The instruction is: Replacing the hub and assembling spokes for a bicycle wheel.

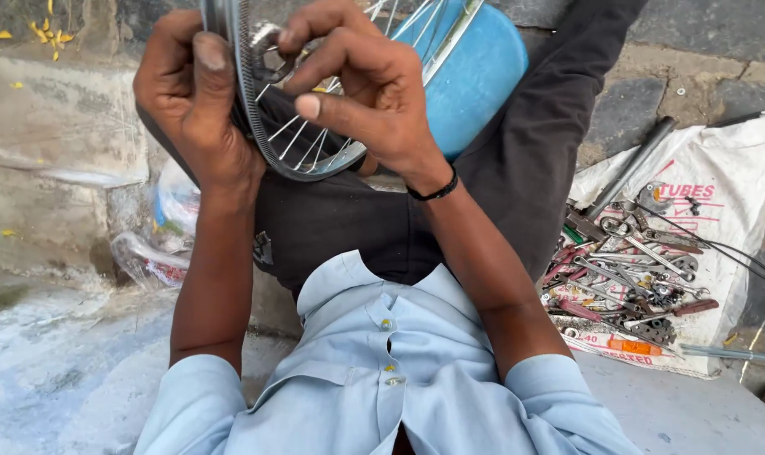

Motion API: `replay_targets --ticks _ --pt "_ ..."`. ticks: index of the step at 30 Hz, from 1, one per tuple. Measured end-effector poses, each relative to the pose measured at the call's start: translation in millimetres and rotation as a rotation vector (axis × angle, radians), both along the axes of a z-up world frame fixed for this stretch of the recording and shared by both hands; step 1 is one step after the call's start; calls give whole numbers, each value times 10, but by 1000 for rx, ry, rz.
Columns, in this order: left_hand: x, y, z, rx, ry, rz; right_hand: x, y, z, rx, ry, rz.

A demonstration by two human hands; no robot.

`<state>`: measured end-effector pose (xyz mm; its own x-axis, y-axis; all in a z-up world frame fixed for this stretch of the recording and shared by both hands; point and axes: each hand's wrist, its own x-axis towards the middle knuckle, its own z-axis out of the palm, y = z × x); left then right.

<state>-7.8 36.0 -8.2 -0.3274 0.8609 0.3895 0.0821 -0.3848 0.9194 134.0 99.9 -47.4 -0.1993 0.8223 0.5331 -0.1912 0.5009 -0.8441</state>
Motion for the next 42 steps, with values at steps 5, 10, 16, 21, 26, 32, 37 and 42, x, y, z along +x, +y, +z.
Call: replay_targets --ticks 5,10,16,21,26,32,37,42 --pt "66 19 24 39 -38 -51 -150 -86 -235 -26 8 -19" --pt "-21 -26 -39 31 31 -5 57 -13 -232 -94 220 237" --pt "28 2 95 -5 -5 -28 43 -79 123 24 27 85" --pt "-57 -37 -44 42 -35 -24 108 -125 43 22 191 273" --pt "-32 35 76 43 39 -17 21 -101 128 338 -84 -133" --pt "-39 54 118 -19 492 256 -84 -38 -92 386 -170 -436" --pt "47 -54 123 29 293 101 92 -306 -142 271 52 -302" --pt "43 -234 -111 63 168 102 97 -353 -199 153 11 -165"
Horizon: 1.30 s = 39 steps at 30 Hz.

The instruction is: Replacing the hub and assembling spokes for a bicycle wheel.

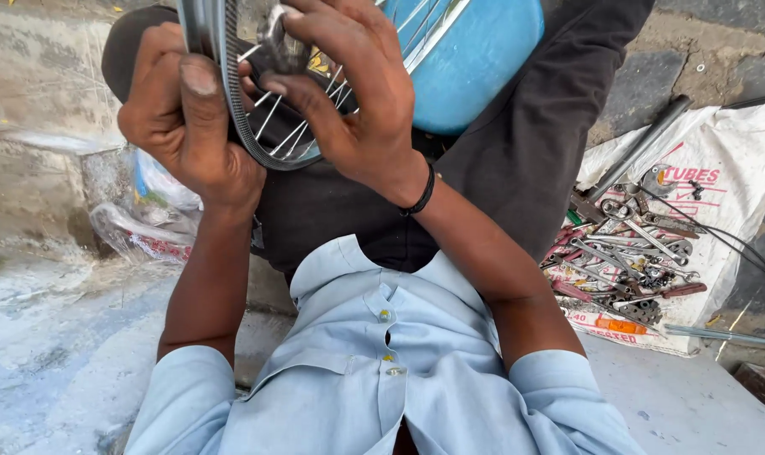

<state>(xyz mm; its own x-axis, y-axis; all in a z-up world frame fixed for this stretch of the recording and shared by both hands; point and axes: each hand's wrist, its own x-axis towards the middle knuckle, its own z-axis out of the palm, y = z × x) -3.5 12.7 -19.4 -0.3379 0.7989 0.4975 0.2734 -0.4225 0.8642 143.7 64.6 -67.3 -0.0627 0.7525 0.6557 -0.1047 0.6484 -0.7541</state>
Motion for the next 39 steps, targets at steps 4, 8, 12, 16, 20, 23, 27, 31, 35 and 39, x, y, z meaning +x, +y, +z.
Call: replay_targets --ticks 4,8,12,16,20,23,27,31,35,39 --pt "-28 -22 -72 22 -17 -37 124 143 138 -105 -98 230" --pt "-31 -44 -92 -37 -95 -18 134 237 102 -218 -1 551" --pt "-18 57 33 -28 -54 -23 99 299 160 -255 126 621" --pt "121 134 198 -5 -174 -63 -190 160 205 -285 -46 347" --pt "42 177 143 8 -174 -37 -146 290 206 -250 -23 342" --pt "1 85 97 -50 -71 -7 -213 220 151 -293 -34 321" --pt "113 224 199 -18 -165 -69 -115 328 169 -220 -67 287" --pt "-87 145 -45 10 -116 -73 -112 312 83 -203 216 593" --pt "26 126 2 -34 -134 -30 -178 241 94 -130 -40 207" --pt "-54 163 -8 17 -148 -8 -100 311 294 -174 87 447"
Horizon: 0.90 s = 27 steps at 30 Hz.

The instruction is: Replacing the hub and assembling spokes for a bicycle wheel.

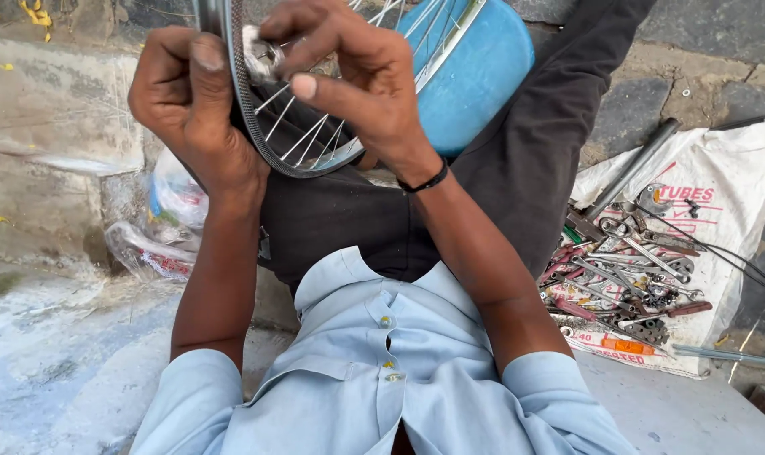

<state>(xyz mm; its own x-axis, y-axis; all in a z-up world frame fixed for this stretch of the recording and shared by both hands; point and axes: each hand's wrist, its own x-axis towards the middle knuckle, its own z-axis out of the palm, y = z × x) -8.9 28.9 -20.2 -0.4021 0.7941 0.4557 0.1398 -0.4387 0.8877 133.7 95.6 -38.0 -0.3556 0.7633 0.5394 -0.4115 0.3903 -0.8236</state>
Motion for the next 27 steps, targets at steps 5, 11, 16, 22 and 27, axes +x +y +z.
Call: replay_targets --ticks 5,11,16,22,27 --pt "81 -26 63 -22 -1 -30 -90 -64 -123 -26 -143 -156" --pt "-73 42 -20 -55 20 130 37 -10 -80 -104 24 45" --pt "19 23 12 -78 -22 -65 -65 -38 -138 261 -118 -330" --pt "23 104 203 -12 115 -144 -76 -35 -41 489 -169 -543" --pt "47 67 94 -14 133 16 -80 -152 -71 388 -247 -515"
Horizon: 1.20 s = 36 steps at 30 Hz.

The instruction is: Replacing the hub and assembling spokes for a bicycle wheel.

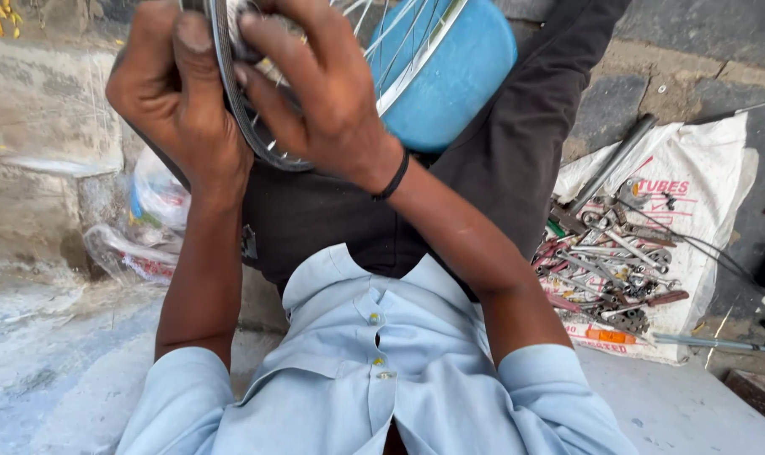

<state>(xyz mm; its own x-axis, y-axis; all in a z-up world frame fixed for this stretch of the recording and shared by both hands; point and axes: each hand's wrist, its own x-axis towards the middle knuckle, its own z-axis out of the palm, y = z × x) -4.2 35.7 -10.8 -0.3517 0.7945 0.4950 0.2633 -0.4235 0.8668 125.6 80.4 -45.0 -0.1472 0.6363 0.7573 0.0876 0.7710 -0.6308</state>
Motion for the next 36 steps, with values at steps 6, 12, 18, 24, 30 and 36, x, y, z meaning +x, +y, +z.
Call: replay_targets --ticks 6,12,18,24,30,36 --pt "-5 -7 35 -23 114 21 -13 -65 -88 -74 79 -68" --pt "89 58 129 -5 104 -9 331 -132 -105 -242 115 -152" --pt "-4 -73 -220 94 17 -48 465 2 175 -322 -50 297" --pt "-92 -66 -309 94 51 -7 371 94 21 -321 15 502" --pt "-84 -62 -373 124 37 -7 213 35 68 -398 5 391" --pt "-69 -3 -321 112 -58 -35 267 146 76 -374 71 498"
